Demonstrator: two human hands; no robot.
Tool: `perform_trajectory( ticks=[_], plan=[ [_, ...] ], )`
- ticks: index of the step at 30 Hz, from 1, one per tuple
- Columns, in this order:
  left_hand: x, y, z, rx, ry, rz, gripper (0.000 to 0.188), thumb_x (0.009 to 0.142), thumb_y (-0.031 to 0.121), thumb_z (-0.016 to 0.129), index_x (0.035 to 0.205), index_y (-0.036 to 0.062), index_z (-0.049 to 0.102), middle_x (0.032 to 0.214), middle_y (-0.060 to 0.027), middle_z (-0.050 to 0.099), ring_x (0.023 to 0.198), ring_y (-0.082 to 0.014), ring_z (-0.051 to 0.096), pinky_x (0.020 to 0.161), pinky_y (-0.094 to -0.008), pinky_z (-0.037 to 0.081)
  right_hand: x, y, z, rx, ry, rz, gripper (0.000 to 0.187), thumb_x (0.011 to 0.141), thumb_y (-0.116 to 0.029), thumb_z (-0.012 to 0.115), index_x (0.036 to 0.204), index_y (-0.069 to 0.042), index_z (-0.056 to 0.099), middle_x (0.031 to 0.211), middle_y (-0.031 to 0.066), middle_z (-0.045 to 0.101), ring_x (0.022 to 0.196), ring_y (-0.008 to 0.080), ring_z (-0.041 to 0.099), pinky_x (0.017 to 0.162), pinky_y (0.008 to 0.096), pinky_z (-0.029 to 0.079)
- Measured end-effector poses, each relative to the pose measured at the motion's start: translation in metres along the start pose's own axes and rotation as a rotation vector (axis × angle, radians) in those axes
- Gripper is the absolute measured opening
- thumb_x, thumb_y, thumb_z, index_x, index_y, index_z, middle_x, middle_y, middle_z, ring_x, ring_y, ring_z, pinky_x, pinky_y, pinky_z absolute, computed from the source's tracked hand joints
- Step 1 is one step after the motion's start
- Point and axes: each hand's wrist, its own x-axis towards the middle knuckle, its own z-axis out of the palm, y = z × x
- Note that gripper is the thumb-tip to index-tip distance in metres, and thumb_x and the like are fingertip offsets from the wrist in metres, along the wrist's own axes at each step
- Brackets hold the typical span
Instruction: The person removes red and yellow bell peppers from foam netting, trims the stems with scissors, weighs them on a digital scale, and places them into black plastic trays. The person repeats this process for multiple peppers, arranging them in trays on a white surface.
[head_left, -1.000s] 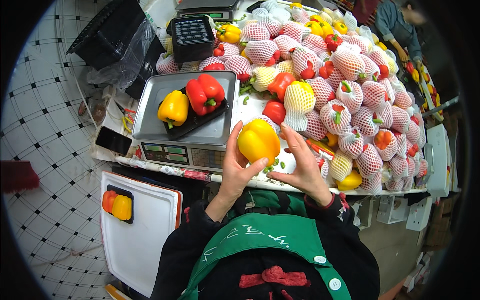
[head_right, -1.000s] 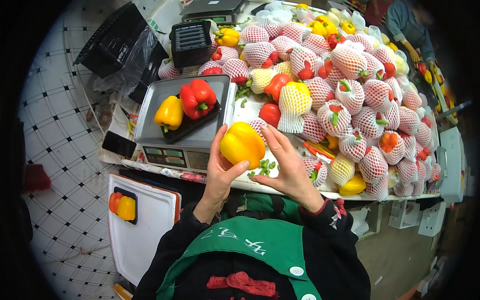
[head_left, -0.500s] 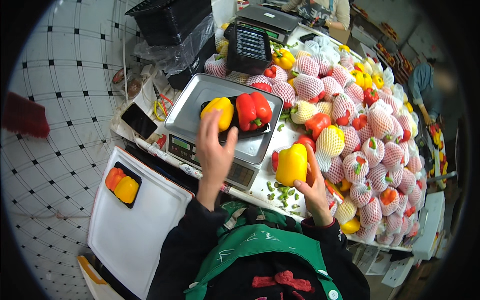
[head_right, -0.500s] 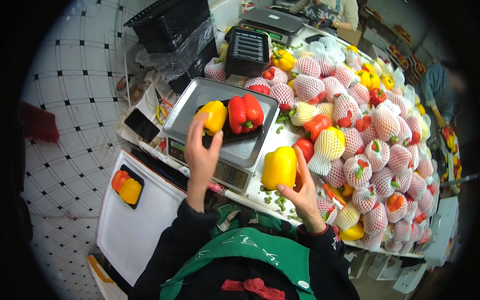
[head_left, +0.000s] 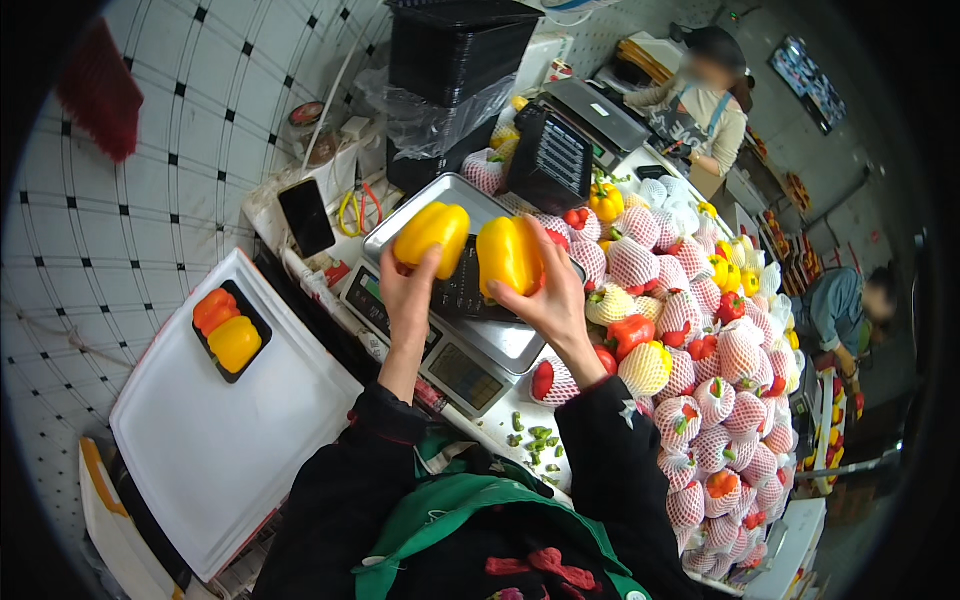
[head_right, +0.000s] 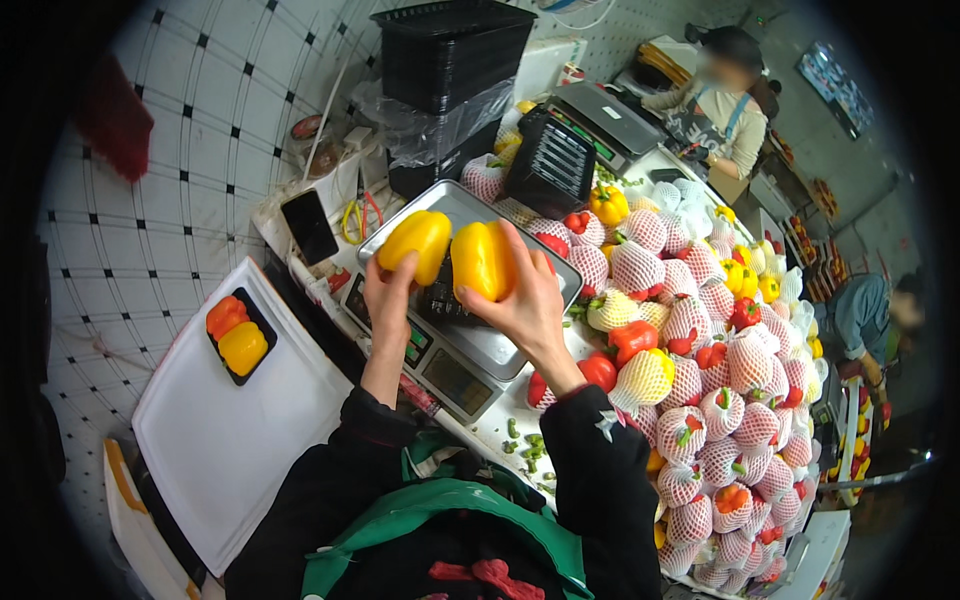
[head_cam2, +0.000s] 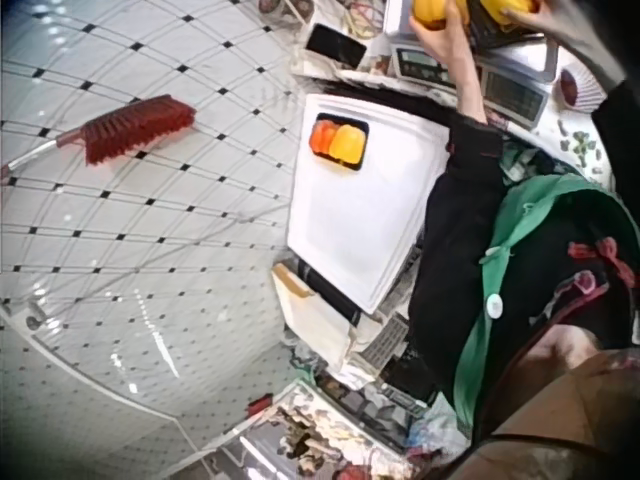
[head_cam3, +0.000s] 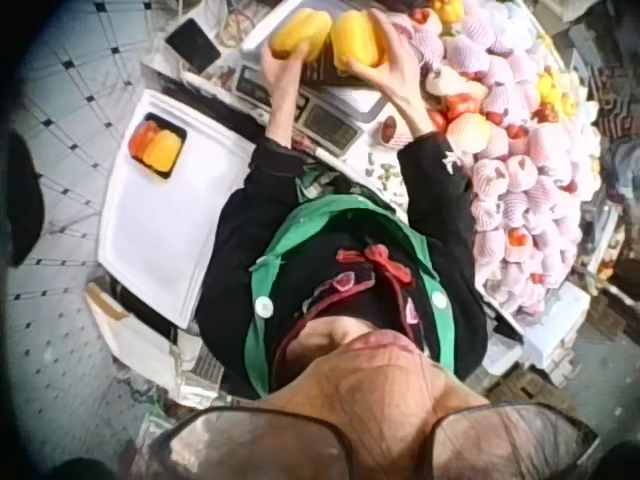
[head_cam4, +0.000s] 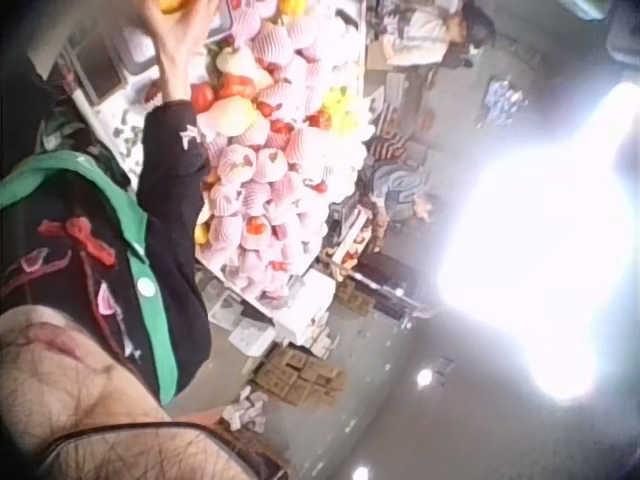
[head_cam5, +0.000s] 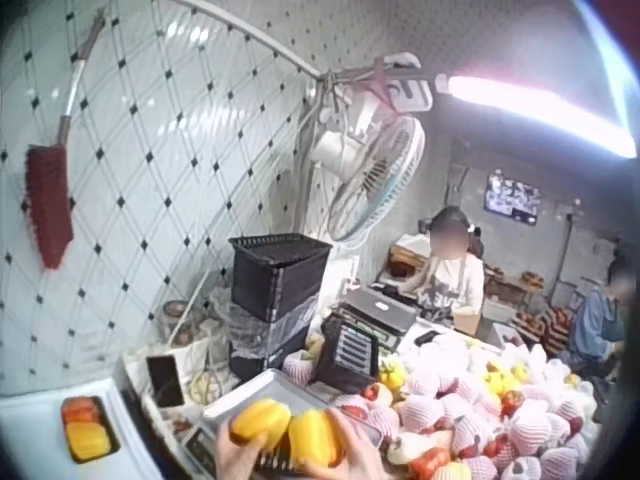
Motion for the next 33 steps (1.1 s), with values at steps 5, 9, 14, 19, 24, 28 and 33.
perform_trajectory(
  ticks=[5,9,14,19,24,28,33],
  plan=[
    [-0.01,0.027,-0.017,-0.24,0.148,0.012,0.059,0.085,0.027,0.07,0.129,0.0041,0.039,0.123,-0.0091,0.049,0.11,-0.0187,0.052,0.09,-0.0355,0.047,0.017,0.013,0.052,-0.647,-0.1,-0.161,0.086,0.06,-0.052,0.075,0.134,-0.015,0.05,0.09,0.0129,0.058,0.093,0.0285,0.053,0.082,0.0429,0.035],
    [-0.03,0.032,-0.026,-0.34,0.115,-0.043,0.057,0.088,0.028,0.066,0.131,0.0059,0.037,0.126,-0.01,0.047,0.111,-0.0221,0.051,0.09,-0.0411,0.047,0.008,0.018,0.053,-0.781,-0.089,-0.256,0.063,0.074,-0.048,0.066,0.124,-0.011,0.057,0.101,0.0107,0.06,0.103,0.0291,0.051,0.091,0.0471,0.034],
    [-0.085,0.034,0.008,-0.329,-0.078,-0.173,0.067,0.086,0.025,0.07,0.133,0.004,0.027,0.121,-0.0122,0.048,0.107,-0.0191,0.055,0.09,-0.0318,0.048,-0.032,0.012,-0.025,0.25,-0.227,0.048,0.034,0.089,-0.01,0.059,0.122,-0.003,0.06,0.107,0.0101,0.062,0.1,0.0191,0.06,0.081,0.0329,0.048],
    [-0.16,-0.002,0.026,-0.05,-0.679,-0.223,0.074,0.085,0.033,0.068,0.136,0.0009,0.024,0.121,-0.0179,0.049,0.107,-0.024,0.056,0.09,-0.0325,0.048,-0.124,0.009,-0.058,0.553,-0.082,0.303,0.093,0.078,-0.029,0.071,0.15,-0.005,0.018,0.142,0.016,0.038,0.128,0.0255,0.044,0.104,0.0358,0.037],
    [-0.177,-0.018,0.017,0.22,-1.159,-0.414,0.074,0.083,0.033,0.069,0.135,-0.0038,0.031,0.128,-0.0249,0.049,0.108,-0.0279,0.06,0.089,-0.0368,0.05,-0.211,0.048,-0.091,0.817,-0.115,0.68,0.101,0.075,-0.044,0.073,0.149,-0.001,0.018,0.142,0.0167,0.037,0.131,0.0266,0.04,0.107,0.038,0.034],
    [-0.183,-0.022,0.019,0.533,-1.334,-0.412,0.063,0.083,0.033,0.069,0.123,-0.0078,0.042,0.118,-0.0256,0.056,0.102,-0.0277,0.064,0.084,-0.0357,0.052,-0.242,0.06,-0.089,0.73,-0.164,0.768,0.093,0.075,-0.036,0.073,0.147,-0.001,0.024,0.139,0.0165,0.041,0.127,0.0262,0.043,0.105,0.0375,0.036],
    [-0.185,-0.022,0.016,0.653,-1.306,-0.349,0.062,0.083,0.035,0.069,0.119,-0.0086,0.044,0.113,-0.0247,0.06,0.097,-0.0289,0.065,0.08,-0.0369,0.053,-0.233,0.051,-0.084,0.73,-0.162,0.793,0.087,0.075,-0.023,0.071,0.146,-0.001,0.026,0.135,0.0161,0.044,0.123,0.0256,0.047,0.103,0.0365,0.038]
  ],
)
